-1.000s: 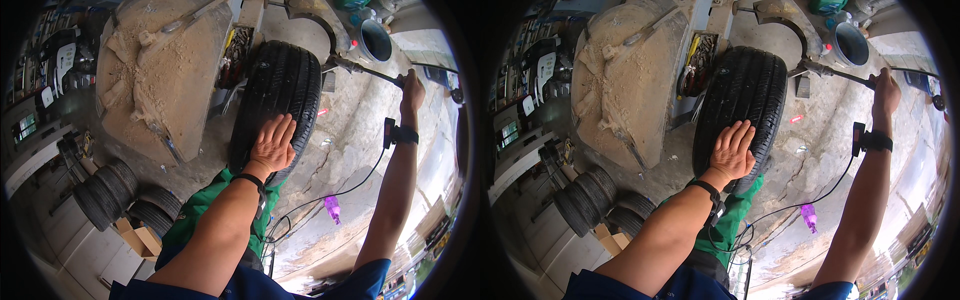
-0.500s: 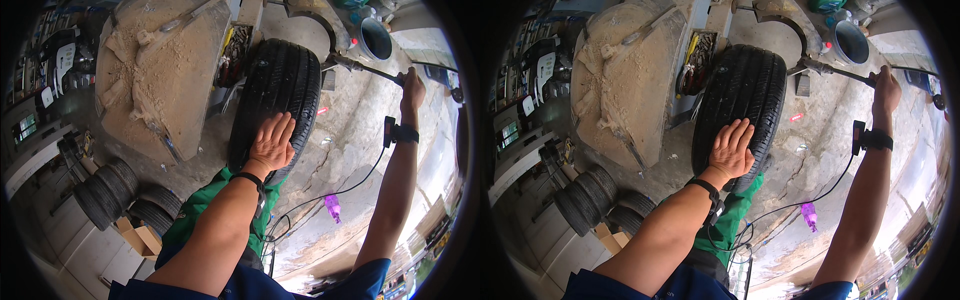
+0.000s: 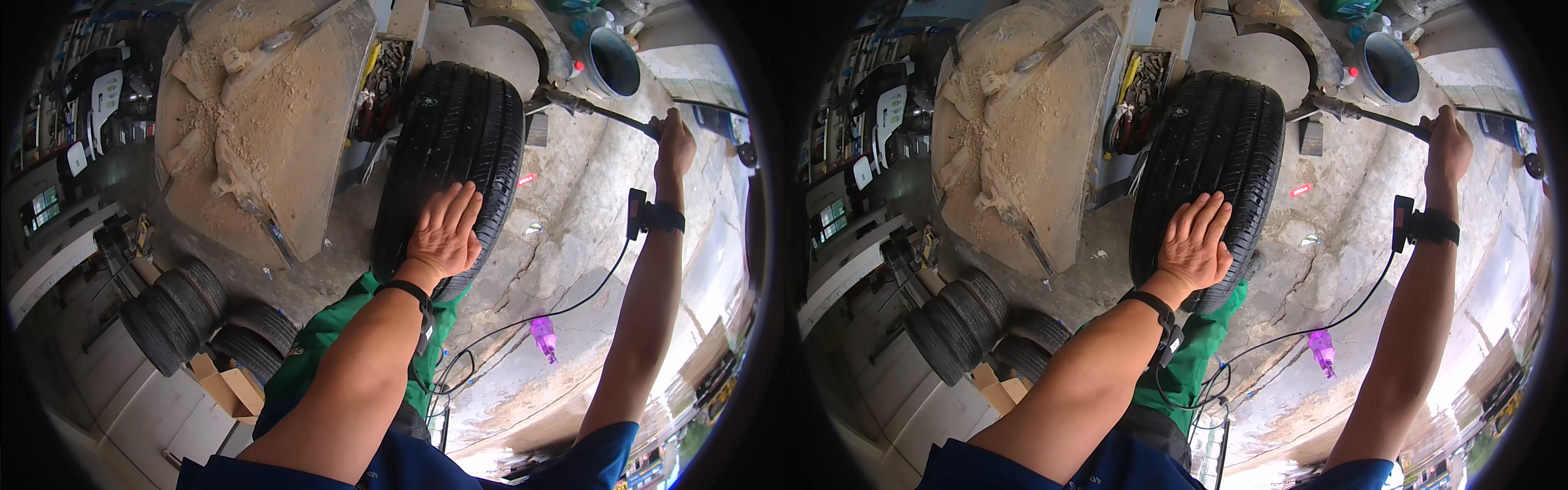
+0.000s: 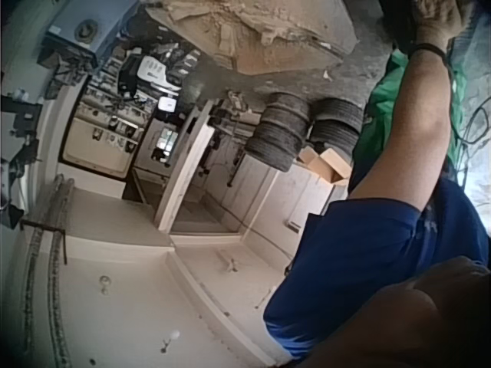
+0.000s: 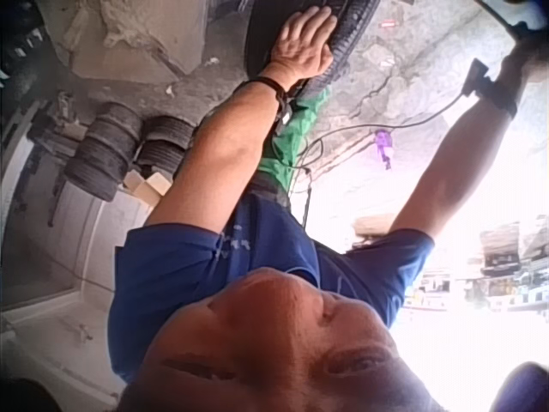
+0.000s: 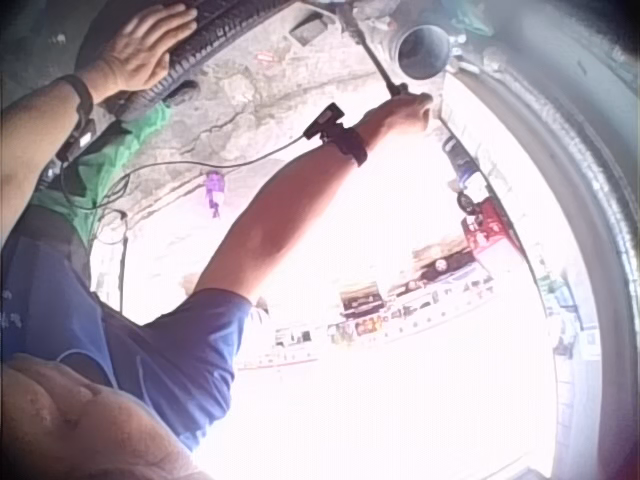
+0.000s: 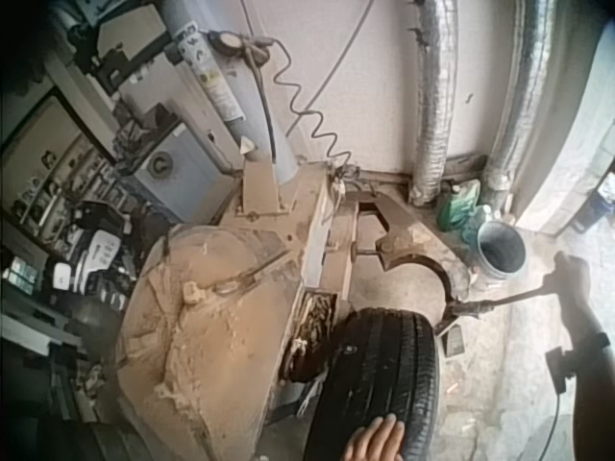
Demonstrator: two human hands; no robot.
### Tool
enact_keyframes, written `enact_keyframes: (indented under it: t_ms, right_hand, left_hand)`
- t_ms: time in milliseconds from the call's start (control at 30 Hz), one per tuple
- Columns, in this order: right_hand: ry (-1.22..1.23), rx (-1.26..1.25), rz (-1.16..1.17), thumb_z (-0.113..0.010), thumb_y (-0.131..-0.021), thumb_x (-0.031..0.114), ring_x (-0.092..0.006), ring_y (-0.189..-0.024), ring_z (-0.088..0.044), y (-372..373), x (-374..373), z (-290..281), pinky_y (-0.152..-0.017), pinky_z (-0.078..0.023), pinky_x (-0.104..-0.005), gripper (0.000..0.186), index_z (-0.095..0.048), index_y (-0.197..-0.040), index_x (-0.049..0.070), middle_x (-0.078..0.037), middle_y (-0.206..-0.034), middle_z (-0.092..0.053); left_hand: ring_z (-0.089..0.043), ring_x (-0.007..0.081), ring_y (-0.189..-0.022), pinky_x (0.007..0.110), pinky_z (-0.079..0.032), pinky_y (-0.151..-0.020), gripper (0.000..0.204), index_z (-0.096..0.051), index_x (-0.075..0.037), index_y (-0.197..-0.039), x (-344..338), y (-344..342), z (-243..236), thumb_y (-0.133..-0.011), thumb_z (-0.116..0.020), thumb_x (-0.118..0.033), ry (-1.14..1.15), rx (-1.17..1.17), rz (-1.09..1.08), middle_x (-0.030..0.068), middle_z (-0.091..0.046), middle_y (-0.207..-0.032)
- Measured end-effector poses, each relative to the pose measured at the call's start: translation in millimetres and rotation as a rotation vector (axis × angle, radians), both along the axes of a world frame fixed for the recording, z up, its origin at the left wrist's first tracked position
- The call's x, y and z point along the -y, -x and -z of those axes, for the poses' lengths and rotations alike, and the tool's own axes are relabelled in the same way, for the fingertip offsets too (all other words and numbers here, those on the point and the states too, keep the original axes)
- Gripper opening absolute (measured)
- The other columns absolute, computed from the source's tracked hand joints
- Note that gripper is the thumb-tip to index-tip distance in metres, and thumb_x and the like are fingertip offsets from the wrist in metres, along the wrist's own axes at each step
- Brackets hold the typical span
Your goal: The person removes a tire from a wheel rim using a tire changer machine by applying lubricant to the bead and using a pry bar to lever the tire off. They then manipulate the wheel on the rotating platform of the machine.
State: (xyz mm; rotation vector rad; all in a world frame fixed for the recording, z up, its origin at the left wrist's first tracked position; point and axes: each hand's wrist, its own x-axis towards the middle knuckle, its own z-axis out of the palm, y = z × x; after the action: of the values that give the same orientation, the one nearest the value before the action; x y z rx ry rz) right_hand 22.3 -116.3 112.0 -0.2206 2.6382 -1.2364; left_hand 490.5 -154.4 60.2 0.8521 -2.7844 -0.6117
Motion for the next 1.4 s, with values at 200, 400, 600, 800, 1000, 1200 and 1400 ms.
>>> enact_keyframes:
  t_ms: [200, 400, 600, 800, 1000, 1200, 1400]
  right_hand:
    - [0.033, 0.013, 0.019, -0.06, -0.091, 0.037, -0.021, -0.086, -0.074, 0.7, -3.8, 6.0, -0.088, -0.051, -0.0302, 0.046, -0.071, -0.086, -0.007, -0.017, -0.088, -0.078]
    - [0.026, 0.009, 0.018, -0.06, -0.091, 0.037, -0.021, -0.086, -0.074, 0.1, -2.4, 3.8, -0.087, -0.051, -0.0301, 0.046, -0.071, -0.086, -0.007, -0.017, -0.088, -0.078]
    - [0.026, 0.012, 0.021, -0.06, -0.091, 0.036, -0.0204, -0.085, -0.075, -0.5, -1.2, 2.9, -0.086, -0.051, -0.0298, 0.045, -0.07, -0.086, -0.007, -0.016, -0.088, -0.077]
    - [0.02, 0.004, 0.023, -0.06, -0.091, 0.037, -0.0204, -0.086, -0.075, 2.1, -1.9, 4.6, -0.086, -0.052, -0.0293, 0.045, -0.07, -0.086, -0.007, -0.015, -0.087, -0.077]
    - [0.026, 0.014, 0.023, -0.061, -0.091, 0.038, -0.0203, -0.087, -0.075, 0.3, -1.7, 4.2, -0.088, -0.051, -0.0292, 0.046, -0.07, -0.085, -0.006, -0.015, -0.088, -0.078]
    - [0.022, 0.004, 0.023, -0.061, -0.091, 0.038, -0.0196, -0.086, -0.074, 4.0, -3.7, 6.5, -0.087, -0.051, -0.0291, 0.045, -0.071, -0.085, -0.006, -0.015, -0.087, -0.078]
    - [0.011, 0.002, 0.021, -0.061, -0.091, 0.04, -0.019, -0.086, -0.074, 2.0, -2.6, 6.0, -0.087, -0.051, -0.0291, 0.047, -0.072, -0.085, -0.005, -0.015, -0.088, -0.078]
  left_hand:
    - [-0.036, 0.0299, -0.147, 0.049, -0.026, -0.122, 0.069, -0.05, -0.004, -0.149, -1.6, -0.4, 1.3, -0.083, -0.054, -0.026, -0.007, 0.007, 0.002, 0.0122, -0.042, -0.16]
    - [-0.036, 0.0299, -0.148, 0.048, -0.025, -0.122, 0.07, -0.048, -0.004, -0.15, -1.3, -0.7, 0.7, -0.083, -0.054, -0.026, -0.006, 0.004, 0.0, 0.0121, -0.041, -0.16]
    - [-0.036, 0.0302, -0.148, 0.048, -0.024, -0.123, 0.07, -0.048, -0.004, -0.15, -1.6, -0.6, 2.7, -0.084, -0.053, -0.026, -0.005, 0.004, 0.001, 0.0123, -0.041, -0.161]
    - [-0.036, 0.0303, -0.147, 0.048, -0.024, -0.123, 0.07, -0.047, -0.004, -0.151, -1.8, -0.9, 4.0, -0.084, -0.053, -0.027, -0.006, -0.004, 0.002, 0.0125, -0.041, -0.161]
    - [-0.036, 0.0303, -0.148, 0.048, -0.024, -0.123, 0.071, -0.047, -0.004, -0.151, -2.0, -1.5, 5.3, -0.085, -0.053, -0.027, 0.002, -0.005, 0.001, 0.0123, -0.041, -0.161]
    - [-0.035, 0.03, -0.148, 0.048, -0.024, -0.123, 0.07, -0.047, -0.005, -0.151, -2.4, -0.7, 3.8, -0.085, -0.052, -0.027, -0.005, 0.016, 0.005, 0.0123, -0.04, -0.161]
    - [-0.036, 0.03, -0.148, 0.048, -0.024, -0.123, 0.07, -0.048, -0.004, -0.15, -1.7, -1.4, 4.5, -0.085, -0.052, -0.028, 0.003, 0.009, 0.005, 0.0124, -0.041, -0.161]
